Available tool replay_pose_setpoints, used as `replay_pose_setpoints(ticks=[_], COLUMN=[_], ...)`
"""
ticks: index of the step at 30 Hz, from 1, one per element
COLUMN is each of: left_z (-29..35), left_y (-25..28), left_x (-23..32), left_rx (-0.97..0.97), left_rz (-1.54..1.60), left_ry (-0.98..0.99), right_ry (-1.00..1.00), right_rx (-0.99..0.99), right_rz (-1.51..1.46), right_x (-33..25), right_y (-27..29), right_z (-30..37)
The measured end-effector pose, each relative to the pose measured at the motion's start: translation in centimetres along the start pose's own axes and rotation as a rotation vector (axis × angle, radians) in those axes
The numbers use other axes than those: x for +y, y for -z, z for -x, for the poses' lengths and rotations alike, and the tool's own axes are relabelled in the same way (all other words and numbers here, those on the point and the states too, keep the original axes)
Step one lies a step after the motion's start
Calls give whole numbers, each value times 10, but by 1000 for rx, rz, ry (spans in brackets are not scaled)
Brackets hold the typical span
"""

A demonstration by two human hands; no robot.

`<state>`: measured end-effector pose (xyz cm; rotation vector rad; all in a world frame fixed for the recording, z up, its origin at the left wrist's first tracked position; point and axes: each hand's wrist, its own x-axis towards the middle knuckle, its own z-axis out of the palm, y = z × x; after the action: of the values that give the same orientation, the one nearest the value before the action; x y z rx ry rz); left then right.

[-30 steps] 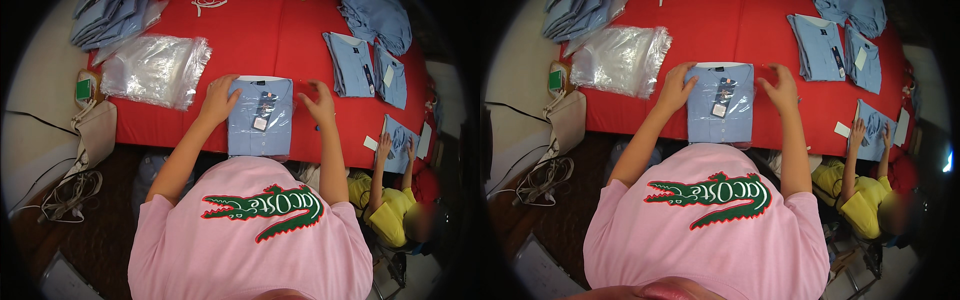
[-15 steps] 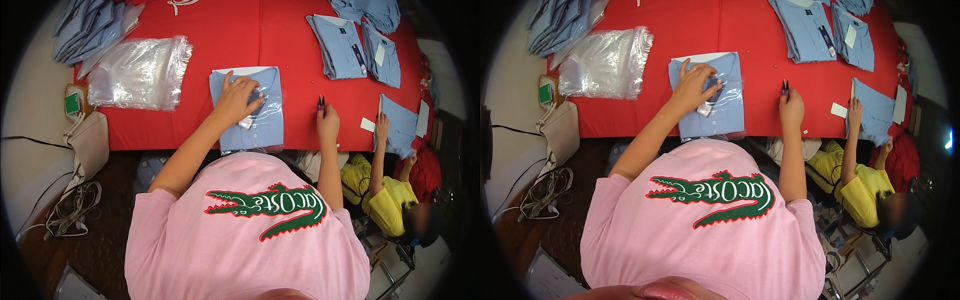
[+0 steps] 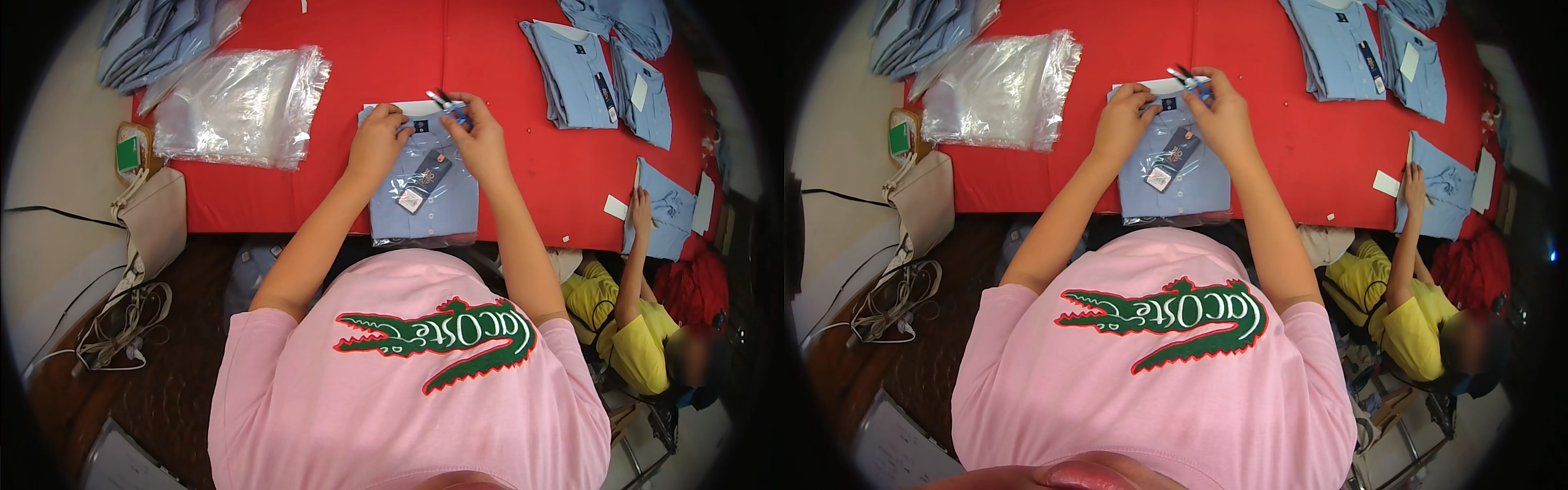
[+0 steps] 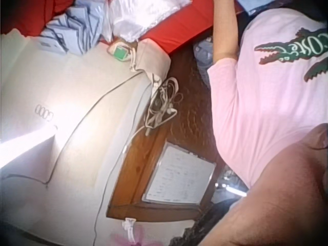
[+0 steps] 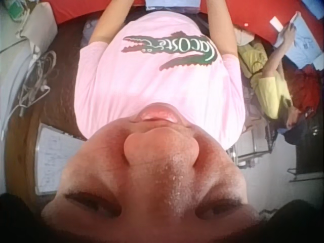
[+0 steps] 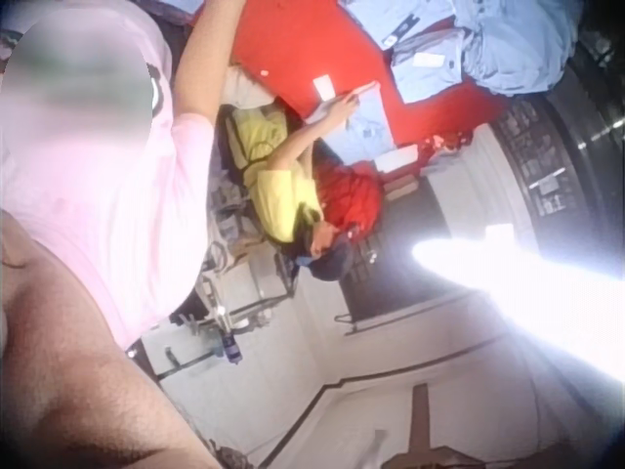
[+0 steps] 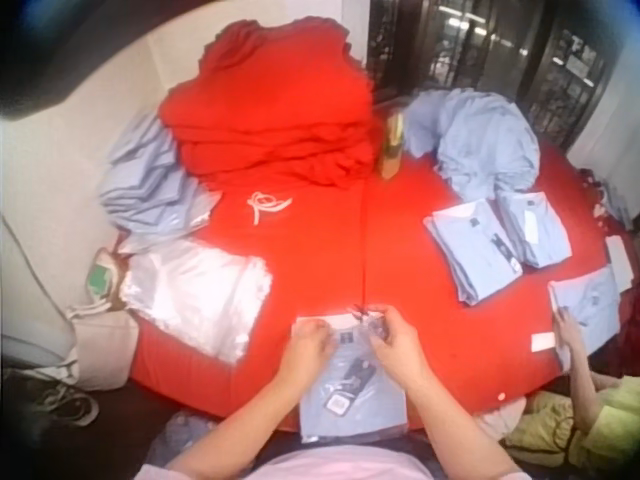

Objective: The person places folded shirts into clear plastic bags, smooths the bags to remove air, and seals them.

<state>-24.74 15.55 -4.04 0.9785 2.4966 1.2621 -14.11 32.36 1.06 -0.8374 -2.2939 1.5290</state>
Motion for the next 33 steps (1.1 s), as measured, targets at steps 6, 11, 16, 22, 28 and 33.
replay_pose_setpoints(ticks=[6, 11, 16, 22, 28, 33], left_z=[-2, -6, -10, -11, -10, -9], left_y=[-19, -26, -28, -23, -16, -16], left_x=[-7, -8, -9, -7, -3, -3], left_rx=[115, 164, 164, 134, 91, 131], left_rz=[-244, -209, -77, -18, -15, -4], left_ry=[-276, -232, -108, -48, -15, -56], right_ry=[182, 230, 240, 183, 138, 149], right_rx=[0, -58, -63, -86, -116, -128], right_rz=[513, 639, 590, 533, 498, 530], right_x=[-1, 14, 16, 15, 13, 14], right_y=[-11, -8, -10, -12, -11, -11], right_z=[10, 6, 2, -4, -7, -10])
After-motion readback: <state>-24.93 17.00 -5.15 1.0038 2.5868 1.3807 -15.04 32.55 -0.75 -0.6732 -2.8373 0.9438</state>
